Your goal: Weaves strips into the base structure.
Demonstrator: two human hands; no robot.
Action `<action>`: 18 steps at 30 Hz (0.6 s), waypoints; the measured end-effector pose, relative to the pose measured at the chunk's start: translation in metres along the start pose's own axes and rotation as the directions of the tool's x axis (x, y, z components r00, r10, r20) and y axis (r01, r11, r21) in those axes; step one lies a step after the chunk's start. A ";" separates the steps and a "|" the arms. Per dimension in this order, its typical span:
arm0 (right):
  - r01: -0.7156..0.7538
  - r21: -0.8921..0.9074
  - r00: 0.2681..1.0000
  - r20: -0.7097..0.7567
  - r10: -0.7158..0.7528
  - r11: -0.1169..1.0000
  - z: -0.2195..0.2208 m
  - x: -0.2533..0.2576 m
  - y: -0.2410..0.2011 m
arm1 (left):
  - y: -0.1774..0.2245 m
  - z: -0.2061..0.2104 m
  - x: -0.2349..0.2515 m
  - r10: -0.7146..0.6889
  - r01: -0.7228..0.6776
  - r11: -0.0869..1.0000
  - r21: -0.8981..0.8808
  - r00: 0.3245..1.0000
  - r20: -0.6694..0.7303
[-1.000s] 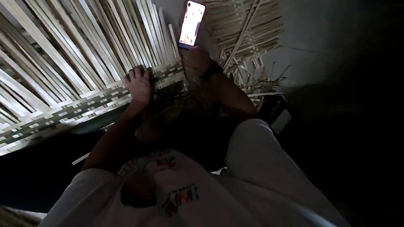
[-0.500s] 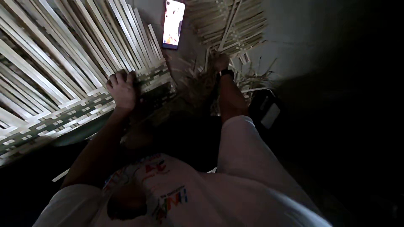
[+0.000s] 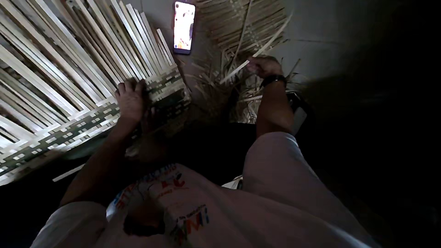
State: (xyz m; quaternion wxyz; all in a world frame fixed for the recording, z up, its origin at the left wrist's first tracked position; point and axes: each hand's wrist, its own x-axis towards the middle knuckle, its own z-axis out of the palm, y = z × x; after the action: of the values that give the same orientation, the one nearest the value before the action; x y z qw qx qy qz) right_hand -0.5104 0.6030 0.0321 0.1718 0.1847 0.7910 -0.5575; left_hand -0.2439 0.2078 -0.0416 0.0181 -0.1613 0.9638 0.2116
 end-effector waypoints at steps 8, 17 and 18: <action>0.166 0.326 0.945 0.216 -0.244 0.931 0.096 -0.076 -0.077 | 0.024 -0.048 -0.024 0.029 -0.036 0.870 -0.491 0.999 -0.022; 0.293 0.349 0.694 0.562 -0.449 0.890 0.273 -0.205 -0.071 | -0.026 -0.114 -0.036 -0.438 -0.036 -0.279 -0.960 0.894 0.094; 0.346 0.374 0.641 0.576 -0.507 0.861 0.280 -0.210 -0.067 | -0.039 -0.117 -0.042 -0.484 -0.067 -0.239 -0.969 0.873 0.059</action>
State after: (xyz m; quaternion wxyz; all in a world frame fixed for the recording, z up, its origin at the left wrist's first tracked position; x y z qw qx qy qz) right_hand -0.3410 0.2965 0.0982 0.2784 -0.1976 0.6299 -0.6977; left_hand -0.1876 0.1389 0.0540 -0.2485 -0.3174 0.3814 0.8319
